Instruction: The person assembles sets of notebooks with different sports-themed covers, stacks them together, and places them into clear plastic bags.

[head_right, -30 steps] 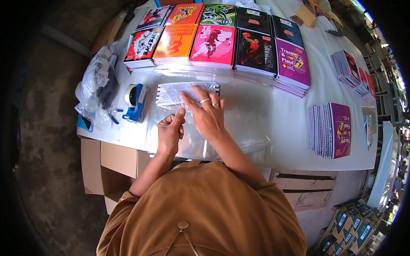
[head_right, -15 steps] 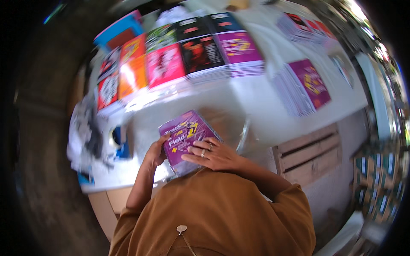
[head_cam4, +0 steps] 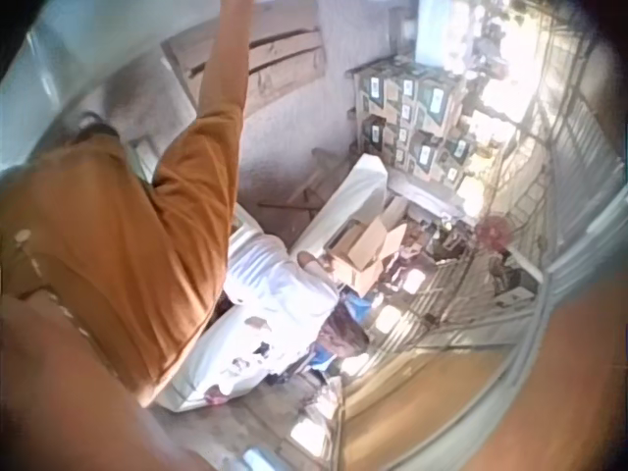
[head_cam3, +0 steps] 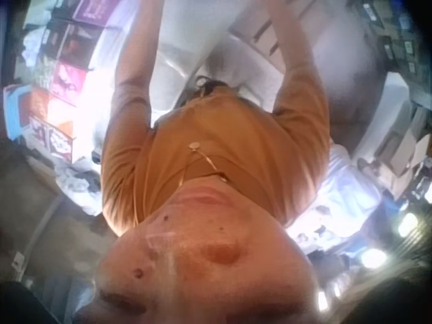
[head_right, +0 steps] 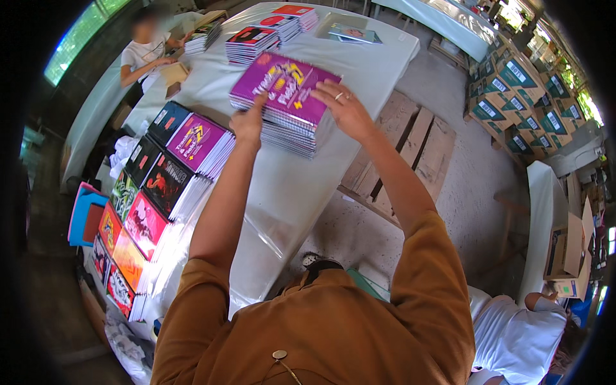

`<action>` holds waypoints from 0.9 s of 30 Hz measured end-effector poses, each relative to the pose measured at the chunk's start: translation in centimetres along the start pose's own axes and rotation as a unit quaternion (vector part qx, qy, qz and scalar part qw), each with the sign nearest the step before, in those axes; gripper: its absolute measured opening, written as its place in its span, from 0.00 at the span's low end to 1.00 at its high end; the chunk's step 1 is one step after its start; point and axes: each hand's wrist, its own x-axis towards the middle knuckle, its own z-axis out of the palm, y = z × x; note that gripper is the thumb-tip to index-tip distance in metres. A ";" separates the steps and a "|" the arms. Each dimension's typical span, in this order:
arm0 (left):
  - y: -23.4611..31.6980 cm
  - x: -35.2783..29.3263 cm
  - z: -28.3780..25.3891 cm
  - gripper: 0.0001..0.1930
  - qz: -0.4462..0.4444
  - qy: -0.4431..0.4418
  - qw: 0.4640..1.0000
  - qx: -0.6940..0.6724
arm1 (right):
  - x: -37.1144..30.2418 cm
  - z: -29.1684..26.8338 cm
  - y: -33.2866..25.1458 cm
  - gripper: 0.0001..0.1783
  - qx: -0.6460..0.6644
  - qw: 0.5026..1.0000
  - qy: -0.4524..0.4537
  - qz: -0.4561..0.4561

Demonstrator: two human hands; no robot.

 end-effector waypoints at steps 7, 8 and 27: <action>-1.7 -2.0 1.4 0.57 -0.045 0.007 0.997 -0.055 | -2.9 3.4 -0.1 0.35 0.105 0.989 0.044 0.095; -2.8 -1.6 0.0 0.51 -0.006 0.013 0.997 -0.071 | -2.2 3.5 -0.4 0.36 0.113 0.987 0.056 0.104; -30.7 -32.4 -36.1 0.39 -0.118 0.271 0.830 0.473 | -8.7 9.4 -33.4 0.25 0.297 0.925 -0.228 -0.064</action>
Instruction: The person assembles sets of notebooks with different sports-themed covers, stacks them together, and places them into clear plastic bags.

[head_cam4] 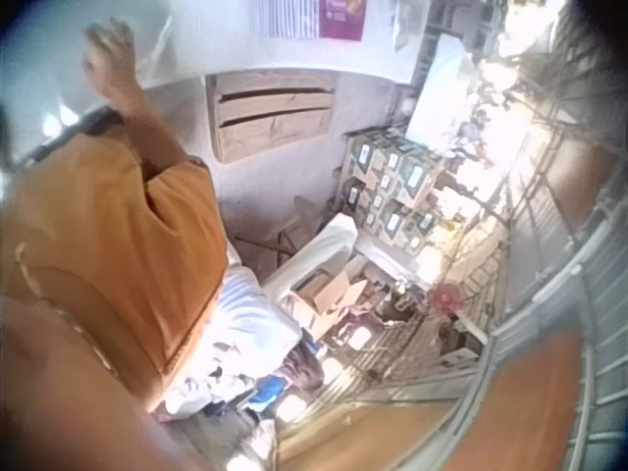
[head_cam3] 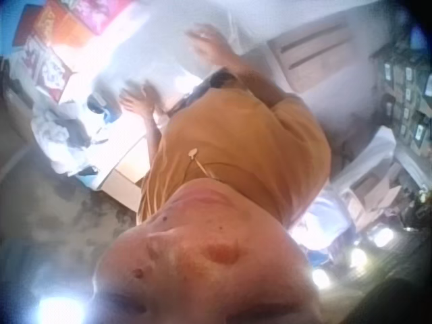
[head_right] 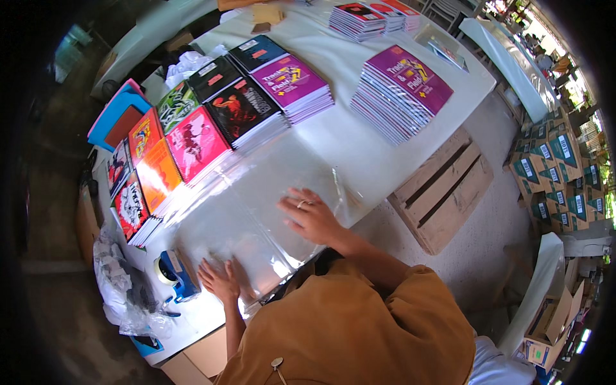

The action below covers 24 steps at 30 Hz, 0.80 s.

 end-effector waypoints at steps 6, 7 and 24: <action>0.8 -0.9 -0.7 0.42 0.011 -0.051 0.998 0.020 | -1.5 6.1 4.3 0.34 -0.216 0.945 -0.009 0.245; 0.8 -0.9 -0.9 0.42 0.010 -0.058 0.998 0.017 | -1.9 5.7 5.1 0.34 -0.221 0.947 0.000 0.233; 1.4 -0.2 -1.6 0.37 -0.020 -0.059 0.998 0.012 | -2.9 1.8 7.7 0.23 -0.159 0.963 0.037 0.212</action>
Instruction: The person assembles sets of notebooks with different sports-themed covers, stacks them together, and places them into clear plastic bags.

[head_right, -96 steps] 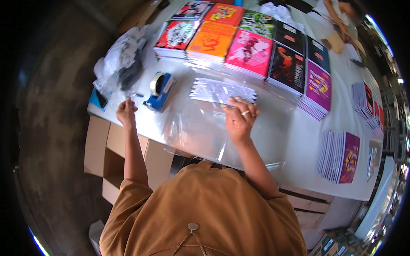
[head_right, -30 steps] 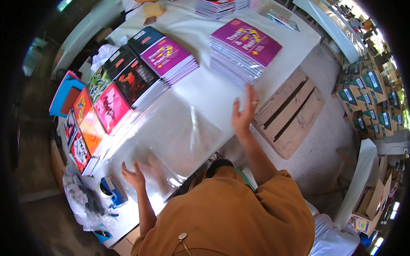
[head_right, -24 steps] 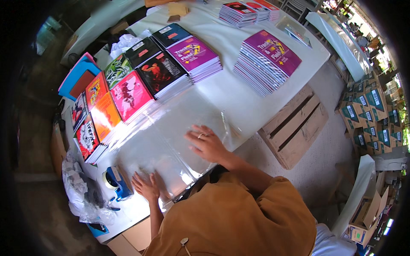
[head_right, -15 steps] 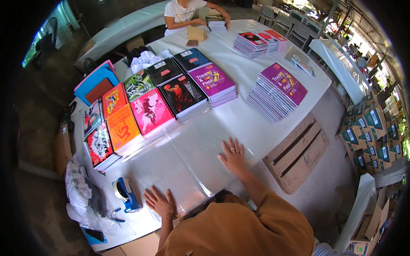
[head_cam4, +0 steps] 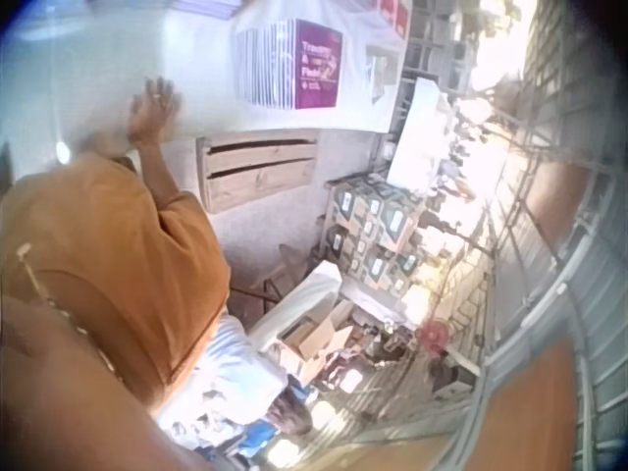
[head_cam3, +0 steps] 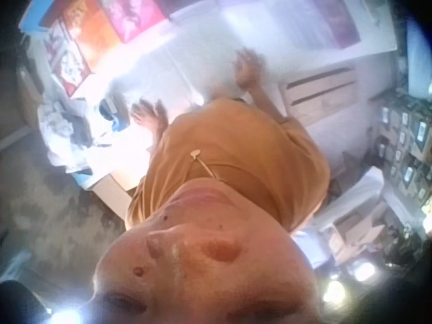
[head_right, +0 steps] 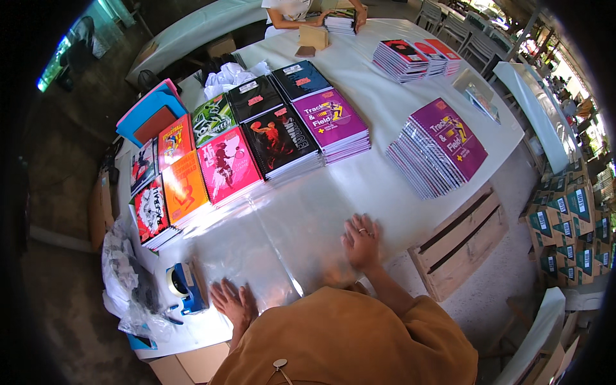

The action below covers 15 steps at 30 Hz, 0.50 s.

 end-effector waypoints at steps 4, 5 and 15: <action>5.4 4.5 -3.5 0.30 0.133 0.134 0.977 -0.097 | 8.8 -2.0 0.5 0.15 0.089 0.984 0.151 -0.012; 8.1 6.5 -4.7 0.30 0.177 0.134 0.966 -0.136 | 12.4 -2.4 0.9 0.15 0.109 0.975 0.189 -0.036; 27.2 21.2 -2.3 0.35 0.418 0.054 0.901 -0.104 | 33.5 1.6 0.1 0.49 -0.004 0.977 -0.074 0.202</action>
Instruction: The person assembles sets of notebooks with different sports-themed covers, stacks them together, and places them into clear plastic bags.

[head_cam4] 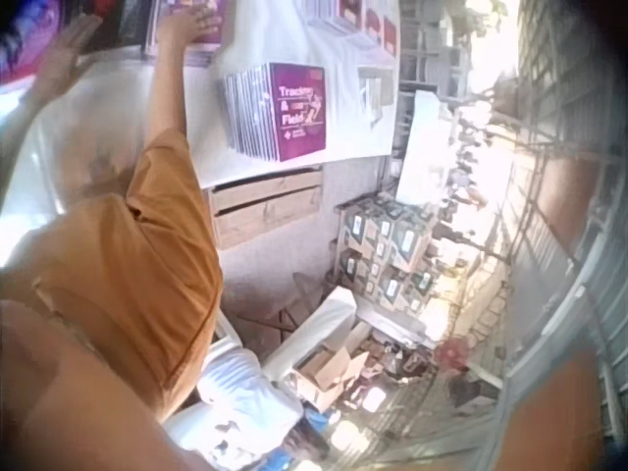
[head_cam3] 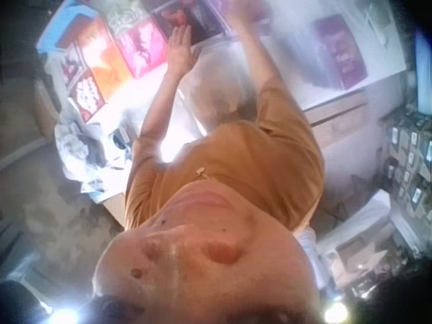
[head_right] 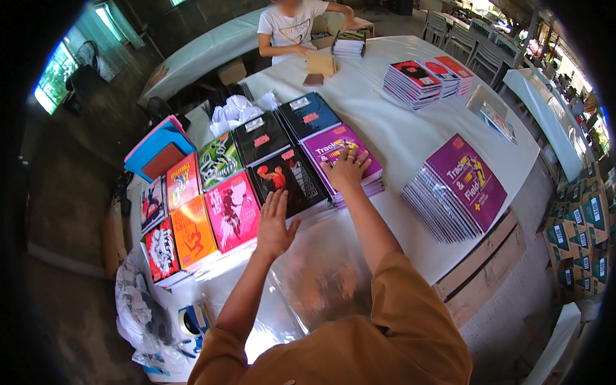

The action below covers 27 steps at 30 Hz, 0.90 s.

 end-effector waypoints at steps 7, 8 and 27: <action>-2.6 -0.6 4.5 0.33 -0.013 -0.028 0.997 0.070 | 0.2 -3.1 -0.4 0.63 -0.054 0.989 -0.141 0.007; -2.7 -0.6 4.5 0.33 -0.015 -0.027 0.997 0.068 | 0.3 -3.0 -0.2 0.58 -0.061 0.990 -0.126 -0.007; 0.8 -15.9 -11.6 0.10 0.141 0.333 0.929 -0.072 | -18.0 -5.6 1.0 0.19 0.793 0.452 -0.406 0.046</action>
